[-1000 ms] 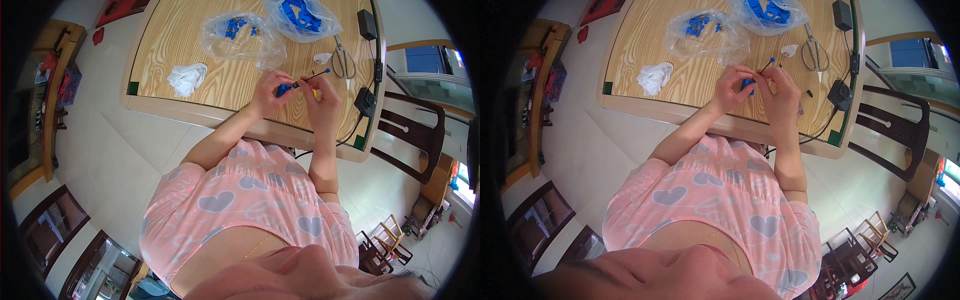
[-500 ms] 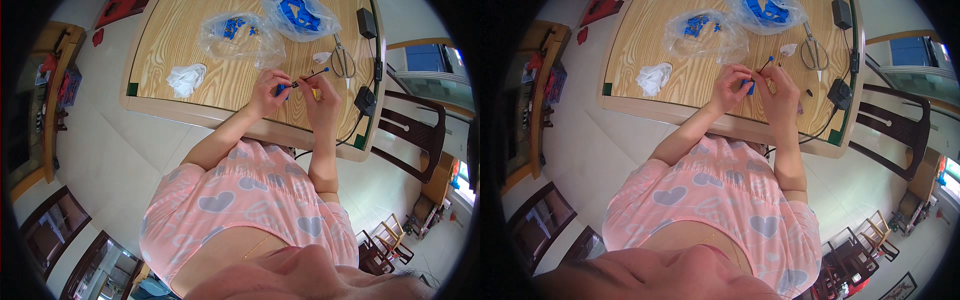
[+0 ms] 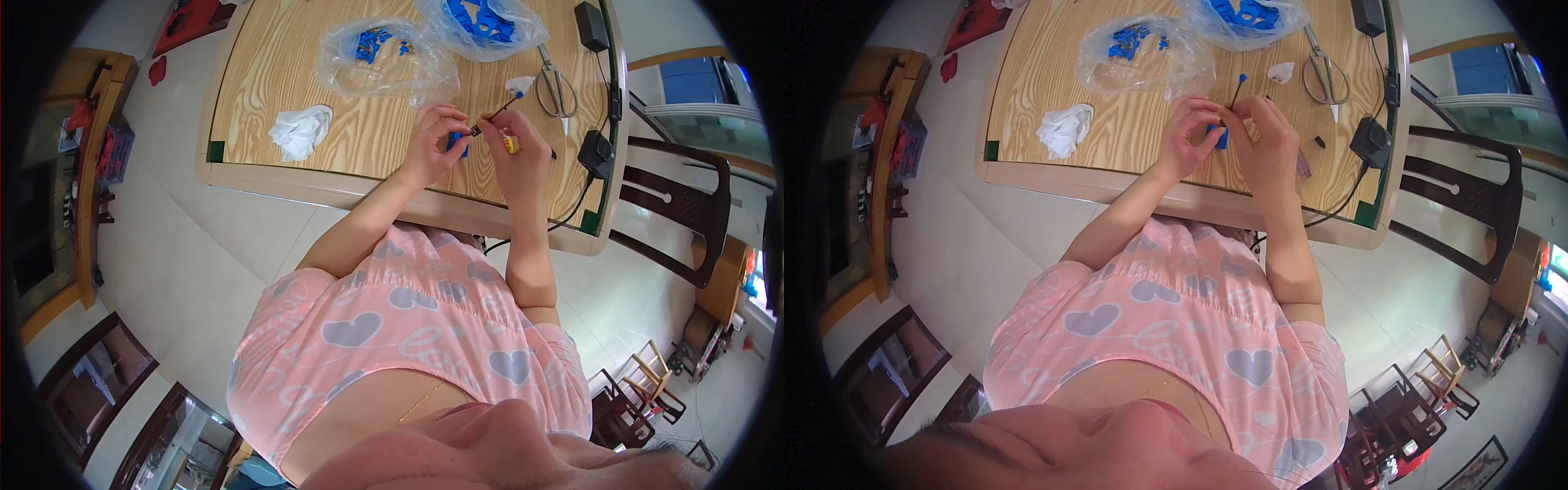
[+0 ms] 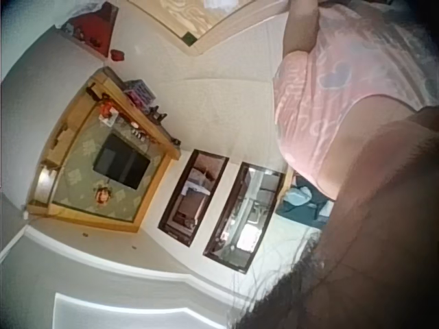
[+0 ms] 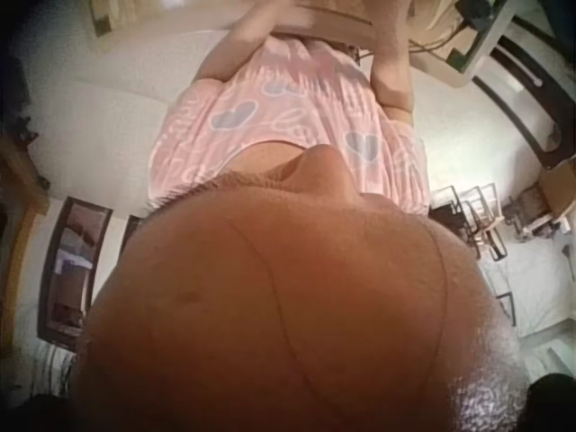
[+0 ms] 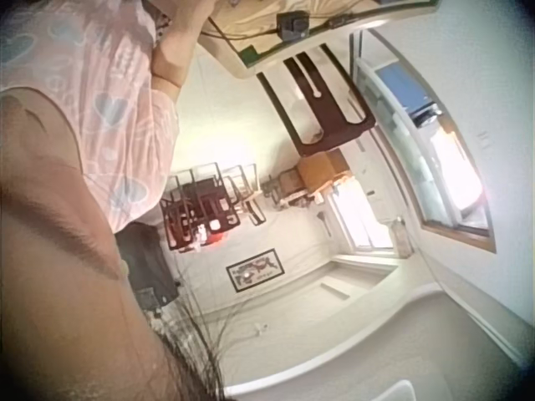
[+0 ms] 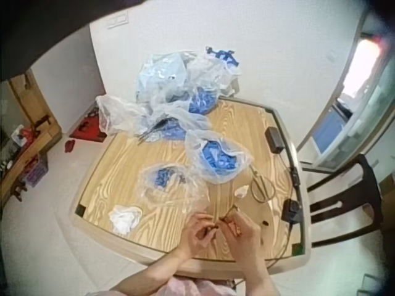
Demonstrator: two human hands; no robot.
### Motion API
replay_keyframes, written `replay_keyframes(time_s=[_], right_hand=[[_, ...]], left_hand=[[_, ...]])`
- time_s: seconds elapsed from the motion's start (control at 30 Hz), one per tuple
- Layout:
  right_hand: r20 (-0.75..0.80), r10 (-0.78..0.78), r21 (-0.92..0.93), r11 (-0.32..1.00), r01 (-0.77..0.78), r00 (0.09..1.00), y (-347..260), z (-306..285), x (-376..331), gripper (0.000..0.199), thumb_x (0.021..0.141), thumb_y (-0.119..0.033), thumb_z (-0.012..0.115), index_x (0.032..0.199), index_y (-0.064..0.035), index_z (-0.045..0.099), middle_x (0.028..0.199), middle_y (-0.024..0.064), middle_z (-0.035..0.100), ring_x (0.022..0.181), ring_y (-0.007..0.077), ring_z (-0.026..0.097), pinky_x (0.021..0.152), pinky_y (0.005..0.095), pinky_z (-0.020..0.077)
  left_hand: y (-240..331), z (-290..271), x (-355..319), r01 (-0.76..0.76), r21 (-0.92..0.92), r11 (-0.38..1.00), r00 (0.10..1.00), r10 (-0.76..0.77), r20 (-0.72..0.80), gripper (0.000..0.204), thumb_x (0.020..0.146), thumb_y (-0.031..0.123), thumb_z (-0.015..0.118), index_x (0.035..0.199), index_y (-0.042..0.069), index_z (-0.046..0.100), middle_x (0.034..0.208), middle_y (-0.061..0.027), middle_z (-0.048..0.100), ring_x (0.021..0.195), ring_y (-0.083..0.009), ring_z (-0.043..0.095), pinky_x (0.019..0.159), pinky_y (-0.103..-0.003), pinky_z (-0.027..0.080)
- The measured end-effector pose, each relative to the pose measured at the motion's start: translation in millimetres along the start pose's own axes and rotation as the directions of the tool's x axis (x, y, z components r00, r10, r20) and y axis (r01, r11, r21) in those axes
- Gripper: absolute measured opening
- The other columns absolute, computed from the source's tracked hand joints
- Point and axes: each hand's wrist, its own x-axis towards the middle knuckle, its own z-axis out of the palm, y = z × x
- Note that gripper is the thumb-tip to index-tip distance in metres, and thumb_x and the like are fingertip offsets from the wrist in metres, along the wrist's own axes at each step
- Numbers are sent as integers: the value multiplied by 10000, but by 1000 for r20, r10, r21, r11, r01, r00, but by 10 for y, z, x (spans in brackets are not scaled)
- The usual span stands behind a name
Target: Assembling a lighting fixture component by attaching springs and wires to a plastic base.
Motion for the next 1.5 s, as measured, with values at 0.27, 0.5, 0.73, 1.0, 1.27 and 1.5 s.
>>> replay_keyframes(time_s=[0.27, 0.5, 0.73, 1.0, 1.27, 1.5], right_hand=[[-7, -35, -24, 999, 35, 999, 48, 8, -4, 117, 798, -76, 707, 823, -11, 613, 771, 105, 631, 719, 252, 628, 637, 342, 484], [-12, -34, -18, 999, 33, 999, 40, -1, -12, 111, 798, -70, 700, 824, -11, 610, 772, 107, 622, 720, 257, 623, 637, 345, 482], [-2, -13, -8, 1000, 13, 1000, 22, -3, -26, 107, 797, -61, 692, 825, -8, 604, 774, 112, 621, 726, 266, 624, 640, 354, 481], [0, -23, -11, 1000, 23, 1000, 45, -3, -16, 118, 796, -70, 699, 820, -12, 599, 769, 108, 618, 720, 264, 619, 634, 351, 478], [-9, -36, -28, 999, 36, 999, 54, 1, -18, 126, 797, -75, 706, 810, -13, 598, 755, 104, 616, 710, 261, 615, 626, 347, 473], [5, -23, -11, 1000, 23, 1000, 53, 9, -30, 118, 791, -68, 705, 818, -10, 606, 772, 112, 623, 718, 266, 622, 632, 353, 477]], left_hand=[[3, -2, 8, -13, 20, 1000, 1000, 13, -10, 166, 699, 24, 747, 836, 83, 674, 1011, -66, 625, 1079, -292, 532, 915, -391, 437], [22, -7, 7, -15, 43, 999, 1000, 15, -9, 175, 695, 18, 752, 840, 81, 679, 1004, -67, 627, 1073, -290, 534, 902, -392, 446], [4, -10, -7, -13, 27, 1000, 1000, 14, -10, 173, 695, 19, 754, 839, 82, 682, 1013, -66, 624, 1072, -286, 532, 904, -388, 444], [-2, 0, -6, -8, 30, 1000, 1000, 8, -9, 170, 698, 21, 752, 841, 81, 682, 1016, -68, 620, 1075, -284, 529, 911, -389, 438], [16, -6, -1, -7, 30, 1000, 1000, 8, -12, 169, 694, 15, 751, 833, 79, 680, 1005, -66, 619, 1066, -285, 532, 904, -388, 440], [-9, -5, -14, -14, 19, 1000, 1000, 14, -16, 179, 690, 12, 755, 837, 79, 677, 999, -66, 620, 1060, -286, 536, 901, -393, 441]])
